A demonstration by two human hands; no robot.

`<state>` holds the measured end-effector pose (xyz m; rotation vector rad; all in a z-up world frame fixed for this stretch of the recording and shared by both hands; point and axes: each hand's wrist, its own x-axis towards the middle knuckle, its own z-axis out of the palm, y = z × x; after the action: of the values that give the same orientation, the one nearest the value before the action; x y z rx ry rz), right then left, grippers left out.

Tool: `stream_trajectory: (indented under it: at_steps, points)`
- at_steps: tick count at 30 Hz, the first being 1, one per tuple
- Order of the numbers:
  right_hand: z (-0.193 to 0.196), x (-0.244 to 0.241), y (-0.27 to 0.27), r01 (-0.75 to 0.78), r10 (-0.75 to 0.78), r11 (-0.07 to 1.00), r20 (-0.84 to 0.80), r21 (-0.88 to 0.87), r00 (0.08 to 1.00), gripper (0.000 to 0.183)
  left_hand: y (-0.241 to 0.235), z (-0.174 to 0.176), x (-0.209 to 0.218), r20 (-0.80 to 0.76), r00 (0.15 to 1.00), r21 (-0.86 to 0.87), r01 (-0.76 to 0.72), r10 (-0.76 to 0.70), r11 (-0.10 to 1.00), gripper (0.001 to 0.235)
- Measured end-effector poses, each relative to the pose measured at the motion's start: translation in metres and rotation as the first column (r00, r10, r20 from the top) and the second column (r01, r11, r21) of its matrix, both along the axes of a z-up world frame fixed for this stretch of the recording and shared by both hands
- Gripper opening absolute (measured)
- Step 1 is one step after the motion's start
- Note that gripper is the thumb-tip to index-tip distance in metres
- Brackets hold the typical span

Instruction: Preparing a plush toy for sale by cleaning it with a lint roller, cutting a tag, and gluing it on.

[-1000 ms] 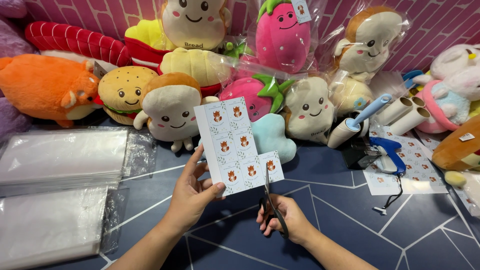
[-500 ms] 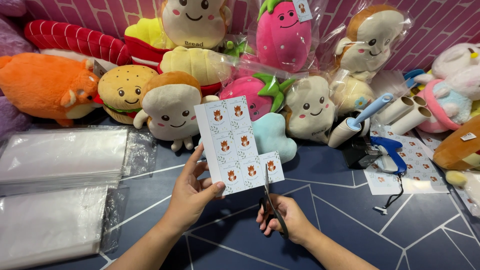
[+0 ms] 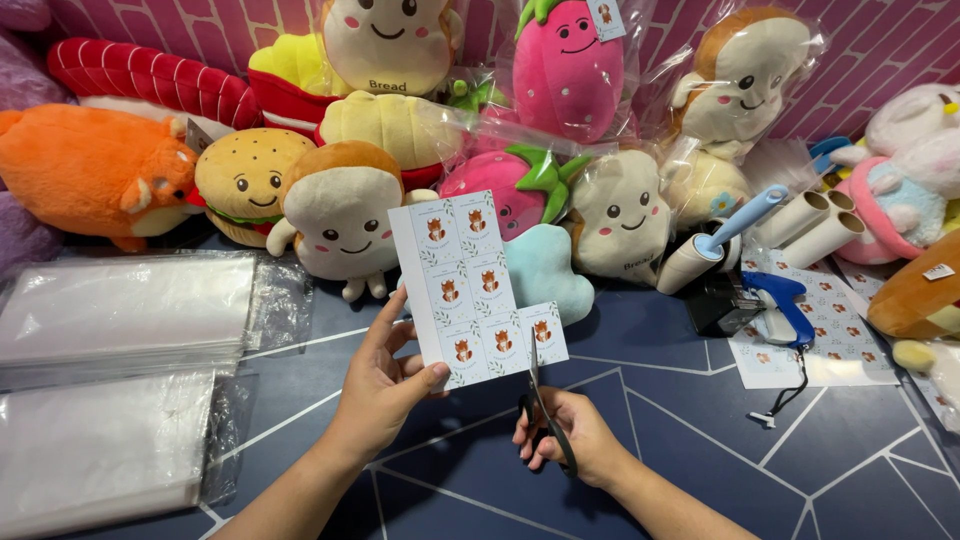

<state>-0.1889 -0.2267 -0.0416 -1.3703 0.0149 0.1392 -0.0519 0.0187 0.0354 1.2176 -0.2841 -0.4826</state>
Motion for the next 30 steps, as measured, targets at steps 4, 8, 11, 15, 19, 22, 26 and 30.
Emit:
stream_trajectory:
  at_steps: [4,8,11,15,19,22,26,30]
  points:
    - [0.0018,0.0000,0.0011,0.000,0.000,1.000,-0.005,0.006,1.000,0.067,0.0002,0.0015,-0.0001,0.005,1.000,0.003,0.000,0.000,1.000,0.100]
    - [0.0019,-0.0004,0.0015,0.000,0.000,1.000,0.006,0.001,1.000,0.066,0.0001,0.0023,-0.0008,0.003,1.000,0.014,-0.002,0.002,1.000,0.099]
    - [0.0016,-0.0003,0.0014,0.000,0.000,1.000,0.012,0.000,1.000,0.064,0.0001,0.0029,-0.0009,0.001,1.000,0.014,-0.003,0.003,1.000,0.099]
    - [0.0025,-0.0003,0.0015,-0.002,0.002,1.000,0.007,-0.002,1.000,0.064,0.0003,0.0030,-0.0011,-0.002,1.000,0.020,-0.003,0.003,1.000,0.099]
    - [0.0025,-0.0006,0.0022,0.002,-0.002,1.000,0.006,0.001,1.000,0.065,0.0007,0.0016,-0.0009,0.005,1.000,0.029,-0.005,0.005,1.000,0.099]
    - [0.0034,-0.0009,0.0033,0.015,-0.014,1.000,0.001,-0.019,1.000,0.059,0.0011,0.0019,-0.0015,0.009,1.000,0.029,-0.007,0.007,1.000,0.098]
    - [-0.0006,-0.0014,0.0031,0.025,-0.025,0.999,0.007,-0.029,1.000,0.061,0.0021,0.0015,-0.0022,0.020,1.000,0.002,-0.007,0.007,1.000,0.098]
    - [-0.0019,-0.0018,0.0038,0.041,-0.041,0.999,0.001,-0.012,0.999,0.053,0.0017,-0.0001,-0.0025,0.029,0.999,-0.005,-0.021,0.021,1.000,0.098]
